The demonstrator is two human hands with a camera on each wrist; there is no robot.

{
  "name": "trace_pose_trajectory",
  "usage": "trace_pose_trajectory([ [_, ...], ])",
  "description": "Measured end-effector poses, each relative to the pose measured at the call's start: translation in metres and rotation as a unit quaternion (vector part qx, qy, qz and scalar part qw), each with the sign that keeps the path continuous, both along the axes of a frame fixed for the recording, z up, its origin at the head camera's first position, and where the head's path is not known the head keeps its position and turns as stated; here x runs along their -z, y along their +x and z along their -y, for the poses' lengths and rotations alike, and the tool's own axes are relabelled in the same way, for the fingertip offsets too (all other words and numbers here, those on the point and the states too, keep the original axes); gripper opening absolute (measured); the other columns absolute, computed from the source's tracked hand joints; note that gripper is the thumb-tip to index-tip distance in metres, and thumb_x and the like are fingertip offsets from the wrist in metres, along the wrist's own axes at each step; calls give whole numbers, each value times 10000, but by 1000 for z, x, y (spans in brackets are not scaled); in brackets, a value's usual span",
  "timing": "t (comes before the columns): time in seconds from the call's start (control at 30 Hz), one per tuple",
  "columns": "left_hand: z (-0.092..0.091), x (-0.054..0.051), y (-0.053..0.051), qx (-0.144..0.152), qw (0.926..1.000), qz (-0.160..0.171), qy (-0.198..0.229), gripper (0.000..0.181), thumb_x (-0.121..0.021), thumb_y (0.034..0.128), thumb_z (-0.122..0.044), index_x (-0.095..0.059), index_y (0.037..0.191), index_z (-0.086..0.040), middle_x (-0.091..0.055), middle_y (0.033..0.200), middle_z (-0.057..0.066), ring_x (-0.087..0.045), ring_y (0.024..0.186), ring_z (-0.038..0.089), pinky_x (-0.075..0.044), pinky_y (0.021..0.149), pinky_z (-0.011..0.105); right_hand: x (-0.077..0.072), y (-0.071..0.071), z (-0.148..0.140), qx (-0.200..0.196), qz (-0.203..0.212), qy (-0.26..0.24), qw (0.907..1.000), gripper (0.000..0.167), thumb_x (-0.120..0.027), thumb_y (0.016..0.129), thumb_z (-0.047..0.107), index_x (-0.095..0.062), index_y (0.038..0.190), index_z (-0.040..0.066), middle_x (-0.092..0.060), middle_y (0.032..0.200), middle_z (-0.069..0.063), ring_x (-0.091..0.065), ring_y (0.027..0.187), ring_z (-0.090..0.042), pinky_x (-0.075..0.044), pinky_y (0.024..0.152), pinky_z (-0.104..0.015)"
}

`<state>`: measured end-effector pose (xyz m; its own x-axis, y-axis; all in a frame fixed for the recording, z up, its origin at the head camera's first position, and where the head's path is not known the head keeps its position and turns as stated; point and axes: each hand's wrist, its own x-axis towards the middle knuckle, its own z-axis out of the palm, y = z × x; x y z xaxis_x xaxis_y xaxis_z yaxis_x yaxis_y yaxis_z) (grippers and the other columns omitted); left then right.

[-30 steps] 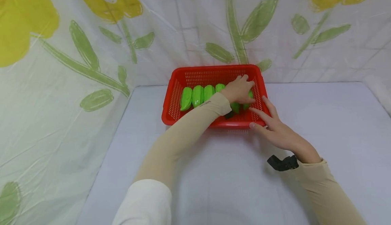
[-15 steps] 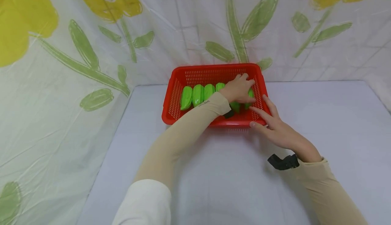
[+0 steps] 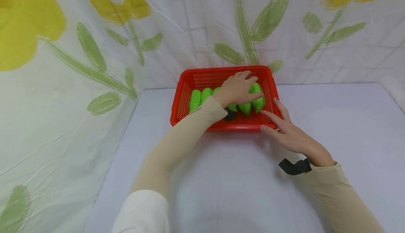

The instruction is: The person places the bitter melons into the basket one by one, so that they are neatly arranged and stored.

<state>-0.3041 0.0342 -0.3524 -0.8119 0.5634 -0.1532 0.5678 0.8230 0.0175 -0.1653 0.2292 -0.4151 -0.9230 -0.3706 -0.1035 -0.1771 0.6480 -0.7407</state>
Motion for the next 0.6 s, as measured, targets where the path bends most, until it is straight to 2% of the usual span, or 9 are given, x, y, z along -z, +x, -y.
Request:
trace_pose_trajectory([
  [0.17,15,-12,14,-122,9999,117,-33,787,-340,1013,-743,-261,1665,-308,-190,1746,20,-167,1616,283,-159,1307,514,0,0,0,28,14,-31,10000,691,-582,1044,445,-333,1637,192,204,1736,-46,-70,1562,-482,-471,1028,-709],
  [0.3,27,-22,30,-416,9989,232,12,769,-269,1022,-745,-182,1676,-350,-77,1768,17,-50,1634,314,-71,1310,546,0,1,0,43,16,-26,10000,688,-580,1045,444,-336,1635,187,200,1736,-58,-59,1564,-487,-473,1025,-711],
  [0.43,40,-29,49,-583,9977,90,337,740,-248,1029,-735,-191,1671,-371,-45,1771,16,3,1634,328,-38,1300,585,-1,1,0,46,1,-27,10000,676,-571,1050,440,-342,1630,179,202,1735,-58,-64,1562,-491,-469,1029,-711],
  [0.6,55,-35,77,-664,9952,-136,705,729,-263,1027,-734,-240,1661,-375,-57,1770,21,10,1631,346,-69,1270,665,0,1,1,40,-7,-40,10000,668,-569,1054,439,-344,1631,187,206,1734,-42,-58,1567,-482,-459,1045,-708],
])
